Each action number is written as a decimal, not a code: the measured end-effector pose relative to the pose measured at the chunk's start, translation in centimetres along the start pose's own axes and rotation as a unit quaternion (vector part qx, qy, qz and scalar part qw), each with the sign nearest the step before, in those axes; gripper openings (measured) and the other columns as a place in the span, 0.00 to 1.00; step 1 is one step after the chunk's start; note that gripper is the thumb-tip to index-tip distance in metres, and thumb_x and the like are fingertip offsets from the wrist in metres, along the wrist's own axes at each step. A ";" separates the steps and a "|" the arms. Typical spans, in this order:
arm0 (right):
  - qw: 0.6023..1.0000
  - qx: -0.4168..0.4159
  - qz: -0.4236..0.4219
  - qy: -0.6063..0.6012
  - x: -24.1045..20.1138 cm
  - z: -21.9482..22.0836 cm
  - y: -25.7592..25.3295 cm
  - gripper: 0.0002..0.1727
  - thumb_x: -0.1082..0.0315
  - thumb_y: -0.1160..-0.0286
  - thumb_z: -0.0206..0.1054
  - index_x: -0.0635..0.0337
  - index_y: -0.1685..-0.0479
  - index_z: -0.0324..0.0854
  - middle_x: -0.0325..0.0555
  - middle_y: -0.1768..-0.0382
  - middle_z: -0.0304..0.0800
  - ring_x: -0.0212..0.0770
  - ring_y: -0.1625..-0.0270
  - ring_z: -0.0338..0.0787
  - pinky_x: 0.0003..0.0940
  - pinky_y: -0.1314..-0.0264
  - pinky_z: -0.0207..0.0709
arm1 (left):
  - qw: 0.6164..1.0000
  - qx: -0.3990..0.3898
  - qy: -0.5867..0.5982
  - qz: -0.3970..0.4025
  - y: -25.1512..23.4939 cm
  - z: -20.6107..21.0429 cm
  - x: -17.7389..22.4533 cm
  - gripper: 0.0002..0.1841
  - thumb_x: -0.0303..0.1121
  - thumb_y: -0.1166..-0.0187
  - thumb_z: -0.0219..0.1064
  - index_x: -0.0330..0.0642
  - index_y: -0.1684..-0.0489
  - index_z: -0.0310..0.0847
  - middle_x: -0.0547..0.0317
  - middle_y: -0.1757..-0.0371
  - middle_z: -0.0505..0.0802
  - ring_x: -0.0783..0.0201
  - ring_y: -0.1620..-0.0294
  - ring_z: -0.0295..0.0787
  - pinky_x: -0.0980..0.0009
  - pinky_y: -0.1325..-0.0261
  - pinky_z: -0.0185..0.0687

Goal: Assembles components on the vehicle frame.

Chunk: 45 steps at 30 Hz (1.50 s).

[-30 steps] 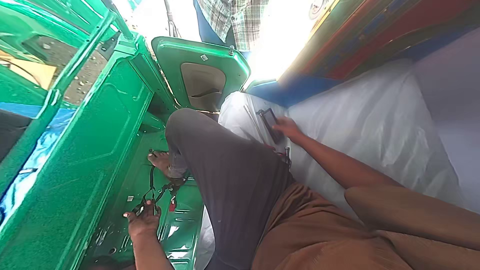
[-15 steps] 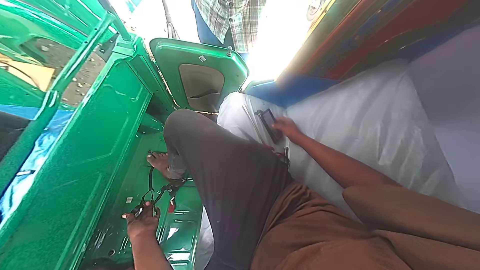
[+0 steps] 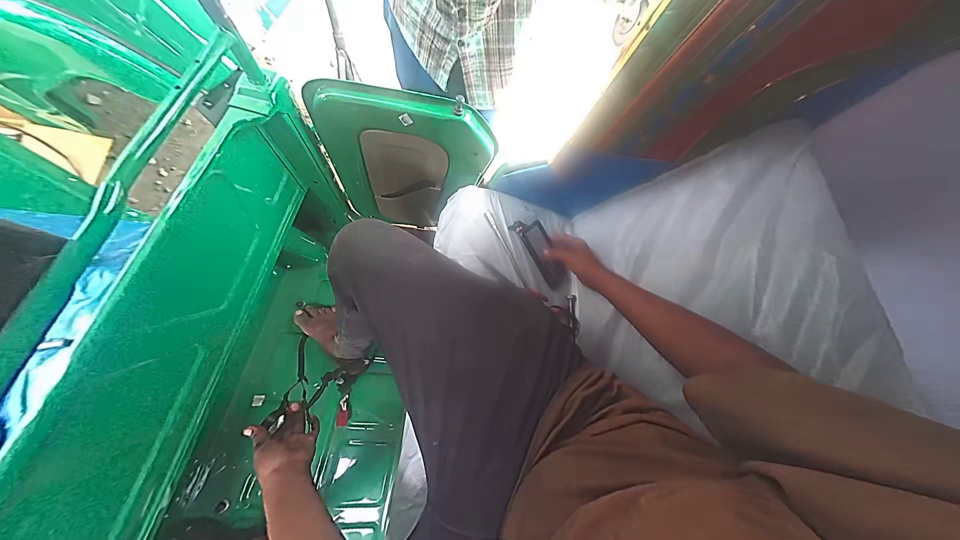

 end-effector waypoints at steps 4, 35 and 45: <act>0.999 -0.021 -0.016 0.021 0.0 0.4 0.5 0.39 0.67 0.40 0.85 0.64 0.24 0.75 0.57 0.36 0.88 0.46 0.39 0.91 0.45 0.35 0.86 | 1.000 0.000 0.000 0.003 -0.3 -0.2 0.0 0.33 0.67 0.10 0.33 0.54 0.30 0.71 0.61 0.42 0.89 0.63 0.42 0.87 0.54 0.40 0.81; 1.000 0.017 0.022 0.015 1.6 -1.2 0.3 0.24 0.77 0.27 0.63 0.59 0.29 0.81 0.50 0.37 0.90 0.42 0.37 0.89 0.44 0.35 0.83 | 1.000 0.002 -0.004 0.004 0.4 0.1 0.3 0.34 0.67 0.11 0.34 0.52 0.24 0.67 0.58 0.39 0.89 0.63 0.41 0.87 0.53 0.39 0.81; 0.999 0.020 0.025 0.042 1.0 -1.4 1.7 0.20 0.73 0.19 0.58 0.54 0.30 0.82 0.47 0.37 0.91 0.42 0.37 0.89 0.48 0.33 0.82 | 1.000 0.000 0.001 0.000 -0.2 -0.2 0.0 0.35 0.68 0.11 0.32 0.54 0.24 0.67 0.59 0.40 0.89 0.62 0.42 0.88 0.53 0.41 0.82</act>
Point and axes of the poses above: each hand's wrist, its own y-axis away from the middle knuckle, its own z-axis out of the palm, x = y × z, the point moved 10 cm from there along -y, towards the middle knuckle
